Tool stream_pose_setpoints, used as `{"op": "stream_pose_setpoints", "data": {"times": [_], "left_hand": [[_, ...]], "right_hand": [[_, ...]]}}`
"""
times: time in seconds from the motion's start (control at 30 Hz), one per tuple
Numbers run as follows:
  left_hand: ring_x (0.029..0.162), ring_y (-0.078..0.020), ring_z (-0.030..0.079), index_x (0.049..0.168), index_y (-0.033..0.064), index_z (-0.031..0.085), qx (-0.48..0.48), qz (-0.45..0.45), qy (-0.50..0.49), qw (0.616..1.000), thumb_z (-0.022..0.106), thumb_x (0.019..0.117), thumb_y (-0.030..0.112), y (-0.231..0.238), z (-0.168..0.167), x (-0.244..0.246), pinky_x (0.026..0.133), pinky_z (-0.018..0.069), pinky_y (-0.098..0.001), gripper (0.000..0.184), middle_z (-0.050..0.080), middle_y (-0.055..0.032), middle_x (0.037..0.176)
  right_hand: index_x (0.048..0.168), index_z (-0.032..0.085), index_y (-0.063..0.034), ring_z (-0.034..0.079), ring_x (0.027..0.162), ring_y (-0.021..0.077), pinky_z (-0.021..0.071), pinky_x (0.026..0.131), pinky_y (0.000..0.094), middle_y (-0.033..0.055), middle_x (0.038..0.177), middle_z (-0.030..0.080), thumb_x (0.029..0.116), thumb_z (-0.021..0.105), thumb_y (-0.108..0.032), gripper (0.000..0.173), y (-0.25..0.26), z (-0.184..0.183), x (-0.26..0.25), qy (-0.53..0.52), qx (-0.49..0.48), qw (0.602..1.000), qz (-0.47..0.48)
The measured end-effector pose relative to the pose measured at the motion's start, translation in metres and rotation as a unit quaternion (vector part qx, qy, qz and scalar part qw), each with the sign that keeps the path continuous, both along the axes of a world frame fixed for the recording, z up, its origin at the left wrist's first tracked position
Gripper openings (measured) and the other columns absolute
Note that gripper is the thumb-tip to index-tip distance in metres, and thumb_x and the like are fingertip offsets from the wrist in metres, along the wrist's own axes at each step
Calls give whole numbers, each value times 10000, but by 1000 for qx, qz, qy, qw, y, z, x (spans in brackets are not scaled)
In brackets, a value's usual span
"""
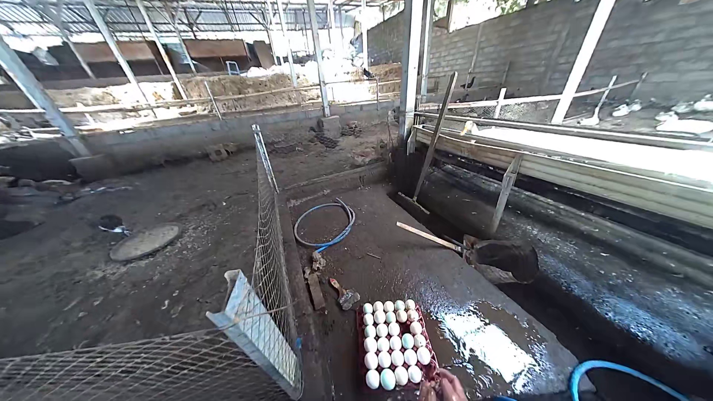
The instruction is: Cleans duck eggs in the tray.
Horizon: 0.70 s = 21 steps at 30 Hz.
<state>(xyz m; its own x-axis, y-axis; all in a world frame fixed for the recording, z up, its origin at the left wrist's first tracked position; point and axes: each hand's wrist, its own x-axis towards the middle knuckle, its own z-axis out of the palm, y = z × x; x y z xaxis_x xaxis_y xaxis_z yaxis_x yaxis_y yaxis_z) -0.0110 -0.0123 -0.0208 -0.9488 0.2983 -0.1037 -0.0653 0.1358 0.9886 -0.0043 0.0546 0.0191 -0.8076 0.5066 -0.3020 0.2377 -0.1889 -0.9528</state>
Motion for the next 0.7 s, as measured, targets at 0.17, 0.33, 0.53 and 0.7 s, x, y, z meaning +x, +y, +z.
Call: {"op": "stream_pose_setpoints", "data": {"times": [0.17, 0.33, 0.53, 0.7], "left_hand": [[1357, -379, 481, 1354, -164, 515, 25, 30, -43, 998, 276, 1096, 152, 6, 11, -2, 1175, 327, -467, 473, 510, -333, 1421], [1182, -301, 559, 1244, -155, 569, 18, -8, -30, 999, 279, 1077, 182, 6, 8, -3, 1057, 422, -435, 474, 589, -288, 1267], [1213, -302, 543, 1241, -152, 561, 42, -3, -12, 999, 250, 1071, 198, 5, -12, -1, 1078, 409, -433, 498, 574, -288, 1289], [1341, -323, 498, 1352, -142, 518, 21, 12, -25, 999, 217, 1094, 207, -1, 4, 1, 1167, 352, -432, 529, 529, -301, 1406]], "right_hand": [[1341, 520, 108, 597, 1158, 287, 481, 1019, 443, 267, 1266, 594, 1057, 406, -146, 398, 0, -1, 2, 2, 23, 1000, 4], [1381, 487, 107, 580, 1181, 345, 473, 1021, 499, 302, 1306, 566, 1072, 404, -165, 420, 11, -5, -3, -54, -2, 998, -18], [1415, 451, 99, 587, 1167, 322, 480, 1005, 486, 292, 1310, 569, 1050, 448, -133, 432, 10, -4, 0, -34, -29, 998, -39], [1397, 491, 99, 617, 1153, 319, 501, 1004, 480, 283, 1265, 608, 1022, 444, -125, 439, -5, 0, 7, 2, 19, 1000, -17]]}}
